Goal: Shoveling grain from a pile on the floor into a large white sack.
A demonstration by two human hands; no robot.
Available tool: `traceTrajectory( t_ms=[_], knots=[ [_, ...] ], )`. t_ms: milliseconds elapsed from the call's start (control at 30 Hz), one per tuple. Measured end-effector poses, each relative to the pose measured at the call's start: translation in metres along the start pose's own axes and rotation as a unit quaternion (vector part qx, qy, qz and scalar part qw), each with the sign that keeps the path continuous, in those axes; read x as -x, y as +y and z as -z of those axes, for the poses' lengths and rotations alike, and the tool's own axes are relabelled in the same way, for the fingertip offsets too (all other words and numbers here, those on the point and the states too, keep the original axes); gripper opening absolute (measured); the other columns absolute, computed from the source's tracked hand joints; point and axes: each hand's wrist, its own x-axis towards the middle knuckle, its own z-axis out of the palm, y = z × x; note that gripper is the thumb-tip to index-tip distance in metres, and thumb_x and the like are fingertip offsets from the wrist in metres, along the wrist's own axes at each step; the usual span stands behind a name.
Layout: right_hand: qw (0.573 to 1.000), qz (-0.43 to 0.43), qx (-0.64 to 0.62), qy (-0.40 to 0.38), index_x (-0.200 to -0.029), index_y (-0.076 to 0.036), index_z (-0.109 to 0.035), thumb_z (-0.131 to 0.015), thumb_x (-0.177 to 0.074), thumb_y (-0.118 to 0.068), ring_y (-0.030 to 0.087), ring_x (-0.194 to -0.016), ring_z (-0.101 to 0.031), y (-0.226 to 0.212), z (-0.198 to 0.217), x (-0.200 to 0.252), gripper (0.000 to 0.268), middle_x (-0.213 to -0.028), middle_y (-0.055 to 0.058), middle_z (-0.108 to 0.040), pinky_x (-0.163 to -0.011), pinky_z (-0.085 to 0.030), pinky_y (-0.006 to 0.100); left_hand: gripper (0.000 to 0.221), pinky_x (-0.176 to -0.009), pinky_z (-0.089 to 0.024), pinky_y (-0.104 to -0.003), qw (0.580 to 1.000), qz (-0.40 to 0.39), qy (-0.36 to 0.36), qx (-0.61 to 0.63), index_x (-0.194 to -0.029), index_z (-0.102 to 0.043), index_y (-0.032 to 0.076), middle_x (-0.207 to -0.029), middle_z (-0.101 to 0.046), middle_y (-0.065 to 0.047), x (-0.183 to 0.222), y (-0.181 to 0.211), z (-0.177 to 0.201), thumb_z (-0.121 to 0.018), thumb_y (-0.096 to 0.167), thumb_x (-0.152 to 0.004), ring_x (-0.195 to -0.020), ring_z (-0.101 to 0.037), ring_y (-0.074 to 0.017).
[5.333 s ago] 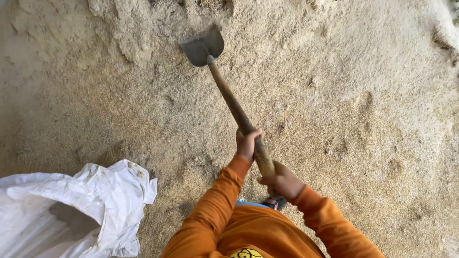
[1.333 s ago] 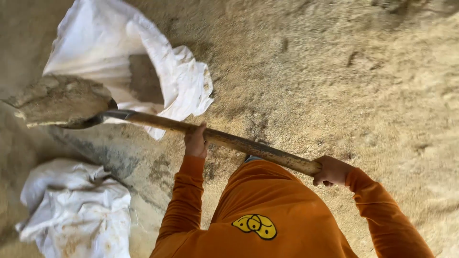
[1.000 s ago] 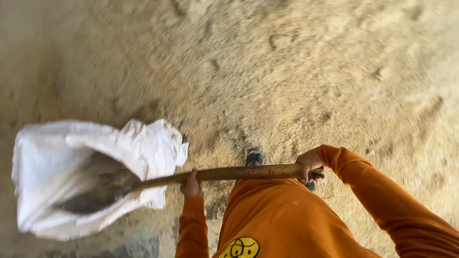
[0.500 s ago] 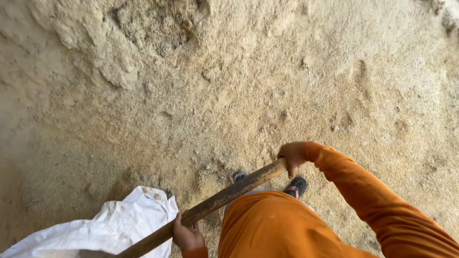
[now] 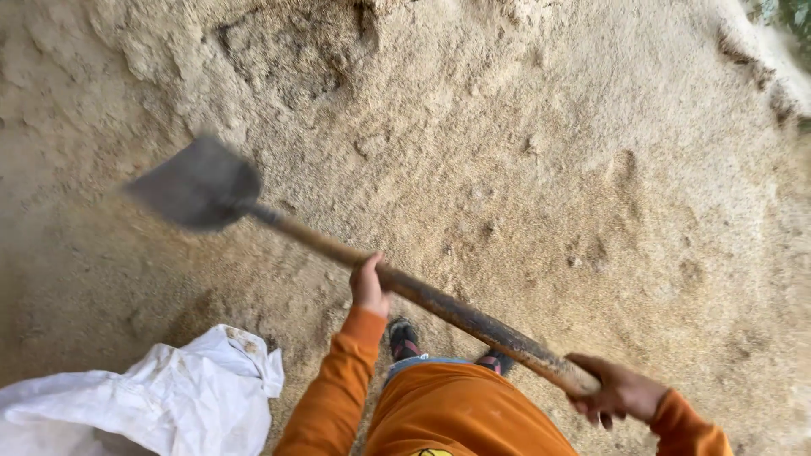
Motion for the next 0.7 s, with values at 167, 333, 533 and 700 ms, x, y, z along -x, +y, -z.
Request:
traceTrajectory(
  t_ms=[167, 333, 533, 700],
  knots=[
    [0.994, -0.039, -0.092, 0.041, -0.156, -0.006, -0.037, -0.084, -0.081, -0.017, 0.019, -0.053, -0.061, -0.015, -0.035, 0.065, 0.089, -0.078, 0.011, -0.07, -0.047, -0.051, 0.033, 0.044, -0.093, -0.06, -0.037, 0.993, 0.013, -0.109, 0.04, -0.128, -0.051, -0.008, -0.112, -0.06, -0.015, -0.042, -0.041, -0.081, -0.068, 0.014, -0.094, -0.1, -0.064, -0.0242],
    [0.991, 0.007, -0.055, 0.12, -0.15, 0.004, -0.036, -0.082, -0.082, -0.021, 0.016, -0.059, -0.072, -0.038, -0.044, 0.053, 0.086, -0.091, 0.012, -0.074, -0.053, -0.063, 0.031, 0.038, -0.076, -0.061, -0.039, 0.987, 0.0, -0.157, -0.031, -0.118, -0.053, -0.006, -0.091, -0.061, -0.011, -0.018, -0.068, -0.144, -0.067, 0.018, -0.092, -0.083, -0.064, -0.0235],
    [0.985, 0.082, -0.058, 0.143, -0.131, 0.011, -0.055, -0.076, -0.086, -0.016, 0.017, -0.052, -0.062, -0.106, -0.042, -0.04, 0.057, -0.077, 0.013, -0.07, -0.045, -0.053, 0.028, 0.037, -0.066, -0.058, -0.034, 0.973, -0.031, -0.182, -0.142, -0.116, -0.052, 0.008, -0.081, -0.062, -0.005, 0.062, -0.107, -0.132, -0.073, 0.014, -0.085, -0.072, -0.063, -0.0184],
    [0.909, 0.126, -0.395, -0.041, -0.138, -0.002, -0.041, -0.071, -0.073, 0.001, 0.014, -0.065, -0.066, -0.144, -0.097, -0.01, 0.071, -0.093, 0.008, -0.064, -0.05, -0.058, 0.032, 0.029, -0.062, -0.056, -0.032, 0.958, -0.029, -0.275, -0.079, -0.103, -0.057, 0.002, -0.08, -0.066, -0.006, 0.134, -0.077, -0.083, -0.075, 0.023, -0.092, -0.068, -0.062, -0.0174]
  ],
)
